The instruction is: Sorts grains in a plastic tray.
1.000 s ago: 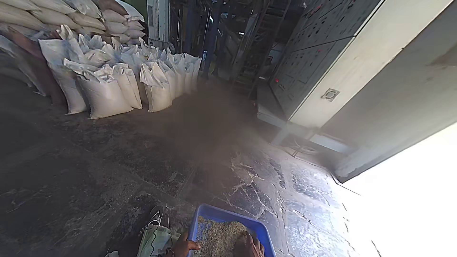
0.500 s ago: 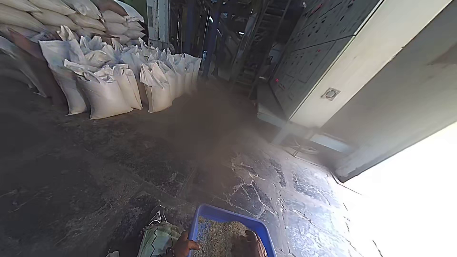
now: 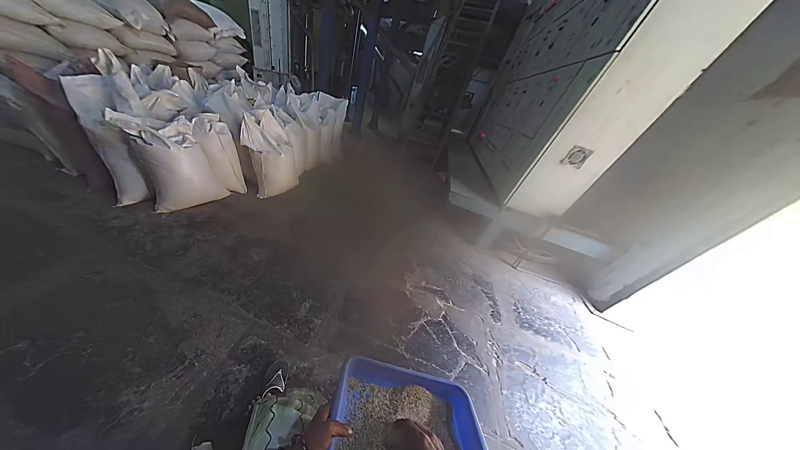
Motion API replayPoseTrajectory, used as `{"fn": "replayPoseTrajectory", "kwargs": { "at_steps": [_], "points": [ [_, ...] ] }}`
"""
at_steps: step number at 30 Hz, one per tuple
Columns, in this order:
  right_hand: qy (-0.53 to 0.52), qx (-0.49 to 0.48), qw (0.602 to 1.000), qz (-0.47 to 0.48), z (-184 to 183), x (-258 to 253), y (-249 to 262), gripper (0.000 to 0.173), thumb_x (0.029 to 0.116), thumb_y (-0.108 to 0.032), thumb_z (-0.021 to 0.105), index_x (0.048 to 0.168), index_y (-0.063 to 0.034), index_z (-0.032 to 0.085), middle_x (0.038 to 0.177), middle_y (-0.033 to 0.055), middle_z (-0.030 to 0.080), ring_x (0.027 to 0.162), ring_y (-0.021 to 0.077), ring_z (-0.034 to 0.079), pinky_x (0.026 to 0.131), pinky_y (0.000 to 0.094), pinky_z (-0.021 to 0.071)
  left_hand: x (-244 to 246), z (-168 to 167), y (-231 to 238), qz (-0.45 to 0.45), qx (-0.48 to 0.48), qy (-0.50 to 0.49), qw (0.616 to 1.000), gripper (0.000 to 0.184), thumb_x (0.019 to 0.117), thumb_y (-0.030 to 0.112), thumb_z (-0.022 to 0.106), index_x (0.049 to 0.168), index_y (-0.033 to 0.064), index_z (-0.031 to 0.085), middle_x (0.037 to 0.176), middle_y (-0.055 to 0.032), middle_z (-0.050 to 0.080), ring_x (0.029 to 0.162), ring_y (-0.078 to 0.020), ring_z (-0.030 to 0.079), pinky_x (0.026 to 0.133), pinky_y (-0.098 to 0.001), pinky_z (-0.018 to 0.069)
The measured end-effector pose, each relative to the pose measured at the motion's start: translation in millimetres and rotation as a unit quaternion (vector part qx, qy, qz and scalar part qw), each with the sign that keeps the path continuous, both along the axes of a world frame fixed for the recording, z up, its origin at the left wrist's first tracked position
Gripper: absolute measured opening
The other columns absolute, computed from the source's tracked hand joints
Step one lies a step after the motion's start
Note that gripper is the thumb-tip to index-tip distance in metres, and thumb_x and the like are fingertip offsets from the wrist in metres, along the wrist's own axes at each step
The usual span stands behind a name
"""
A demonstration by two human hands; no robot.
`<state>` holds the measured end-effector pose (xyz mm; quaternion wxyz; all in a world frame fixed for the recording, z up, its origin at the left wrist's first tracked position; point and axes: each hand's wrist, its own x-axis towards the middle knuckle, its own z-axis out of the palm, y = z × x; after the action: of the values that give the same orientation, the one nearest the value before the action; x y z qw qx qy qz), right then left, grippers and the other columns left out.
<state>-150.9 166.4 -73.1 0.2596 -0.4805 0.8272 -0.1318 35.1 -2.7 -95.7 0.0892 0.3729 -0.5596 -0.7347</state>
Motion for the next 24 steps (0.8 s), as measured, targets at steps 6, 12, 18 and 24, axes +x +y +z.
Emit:
{"fn": "replayPoseTrajectory", "kwargs": {
  "at_steps": [6,12,18,24],
  "points": [
    [-0.016,0.041,0.999,0.015,6,2,0,0.039,0.1017,-0.033,0.06,0.114,0.0018,0.074,0.112,0.0238,0.074,0.112,0.0409,0.069,0.1,0.0607,0.0497,0,2,0,-0.009,-0.008,-0.009,1.0,0.056,0.0857,-0.005,0.068,0.138,-0.0112,0.049,0.125,-0.0261,0.06,0.11,-0.0269,0.061,0.098,-0.0412,0.05],
    [0.112,-0.106,0.984,-0.088,8,7,9,0.039,0.101,-0.029,0.059,0.09,0.0046,0.075,0.087,0.0225,0.075,0.088,0.0417,0.074,0.081,0.0615,0.055,2,1,0,-0.004,0.003,-0.002,1.0,0.056,0.0868,-0.005,0.068,0.138,-0.0101,0.048,0.125,-0.0248,0.06,0.109,-0.0257,0.062,0.096,-0.04,0.0507],
    [0.203,-0.252,0.941,-0.101,-7,4,11,0.041,0.0961,-0.023,0.058,0.066,0.0041,0.065,0.061,0.018,0.064,0.06,0.0362,0.069,0.057,0.0541,0.0531,4,3,0,-0.008,-0.012,0.003,1.0,0.055,0.0863,-0.006,0.068,0.138,-0.0106,0.049,0.126,-0.0255,0.059,0.111,-0.0259,0.061,0.098,-0.0398,0.0494],
    [0.182,-0.252,0.941,-0.135,-12,-3,11,0.041,0.0986,-0.023,0.057,0.07,0.0046,0.066,0.065,0.0189,0.065,0.065,0.0372,0.069,0.061,0.0552,0.0523,2,3,2,0.0,-0.006,0.01,1.0,0.058,0.085,-0.008,0.068,0.139,-0.0107,0.047,0.126,-0.0258,0.059,0.11,-0.0261,0.062,0.097,-0.0395,0.0506]
  ]
}}
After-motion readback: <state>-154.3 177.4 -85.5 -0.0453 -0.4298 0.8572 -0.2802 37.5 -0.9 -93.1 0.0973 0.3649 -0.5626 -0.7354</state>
